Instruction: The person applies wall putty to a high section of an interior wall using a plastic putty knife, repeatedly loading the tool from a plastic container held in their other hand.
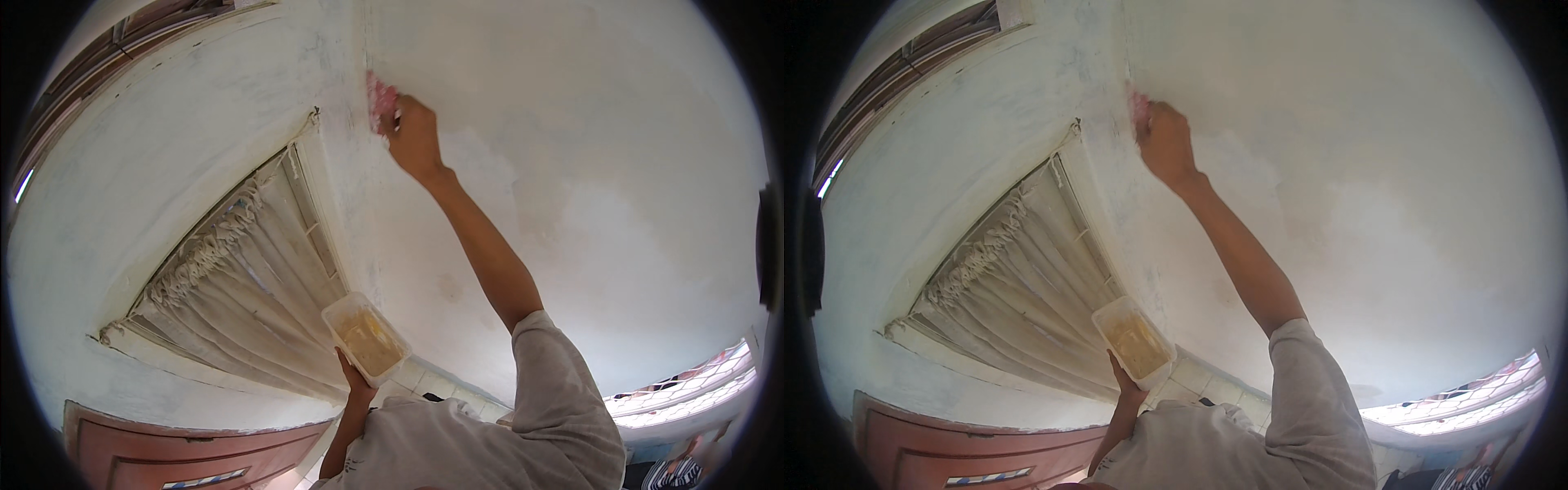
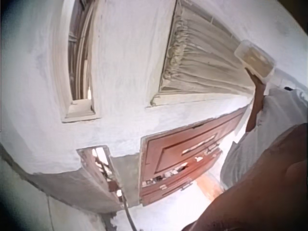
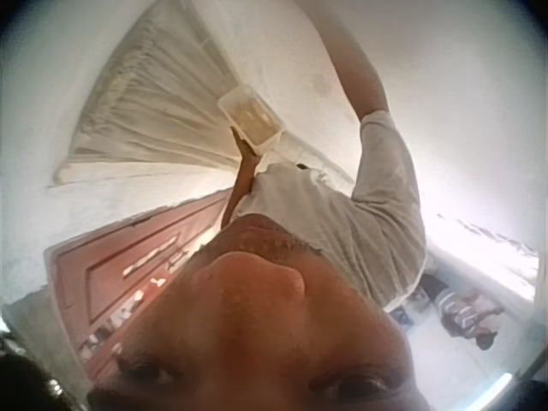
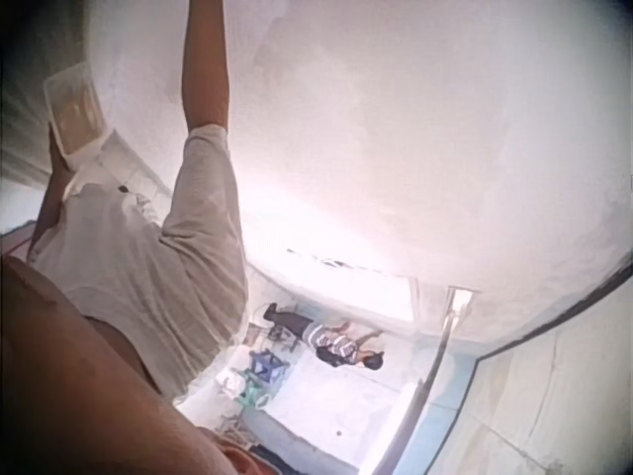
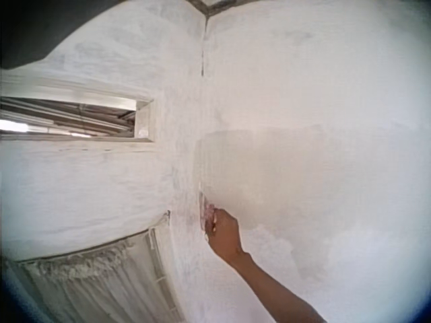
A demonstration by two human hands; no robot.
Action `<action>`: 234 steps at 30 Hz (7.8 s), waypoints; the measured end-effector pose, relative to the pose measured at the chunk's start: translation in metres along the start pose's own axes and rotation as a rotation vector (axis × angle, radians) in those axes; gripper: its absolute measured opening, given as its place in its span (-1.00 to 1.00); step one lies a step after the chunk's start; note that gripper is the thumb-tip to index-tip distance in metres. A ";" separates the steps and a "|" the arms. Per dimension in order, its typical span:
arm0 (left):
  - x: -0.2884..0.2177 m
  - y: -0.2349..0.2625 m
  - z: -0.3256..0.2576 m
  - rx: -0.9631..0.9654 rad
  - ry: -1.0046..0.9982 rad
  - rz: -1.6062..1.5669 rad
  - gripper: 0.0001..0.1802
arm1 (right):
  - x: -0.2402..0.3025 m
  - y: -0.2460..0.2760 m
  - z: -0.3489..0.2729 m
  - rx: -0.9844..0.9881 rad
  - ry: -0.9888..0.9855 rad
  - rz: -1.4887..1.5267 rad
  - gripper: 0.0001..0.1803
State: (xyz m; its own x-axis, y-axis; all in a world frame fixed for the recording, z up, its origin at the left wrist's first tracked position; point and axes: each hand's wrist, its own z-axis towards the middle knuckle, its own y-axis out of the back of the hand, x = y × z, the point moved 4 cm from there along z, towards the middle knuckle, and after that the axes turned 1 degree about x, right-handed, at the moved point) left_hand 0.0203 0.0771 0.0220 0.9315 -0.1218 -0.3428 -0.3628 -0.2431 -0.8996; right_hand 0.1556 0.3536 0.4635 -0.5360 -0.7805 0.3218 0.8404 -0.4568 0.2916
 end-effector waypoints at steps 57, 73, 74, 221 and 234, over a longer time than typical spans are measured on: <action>0.016 -0.025 0.012 -0.258 -0.051 0.558 -0.12 | 0.101 0.101 -0.346 0.562 -0.764 0.295 -0.81; 0.037 -0.037 -0.002 -0.270 0.103 0.617 0.05 | 0.121 0.129 -0.365 0.425 -0.578 0.188 -0.70; 0.039 -0.032 0.000 -0.261 0.116 0.608 0.05 | 0.123 0.131 -0.365 0.412 -0.545 0.169 -0.69; 0.055 -0.006 0.029 0.010 0.419 0.669 -0.22 | 0.033 0.144 -0.432 0.324 -1.339 0.727 -0.75; 0.046 0.011 0.024 -0.040 0.427 0.725 -0.25 | 0.033 0.135 -0.442 0.328 -1.369 0.748 -0.73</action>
State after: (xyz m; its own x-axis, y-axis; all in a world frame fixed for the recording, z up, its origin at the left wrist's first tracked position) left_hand 0.0604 0.0918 -0.0098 0.3801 -0.6128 -0.6928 -0.8757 0.0026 -0.4828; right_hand 0.2869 0.0781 0.1152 0.1545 0.2611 0.9529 0.9796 0.0852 -0.1822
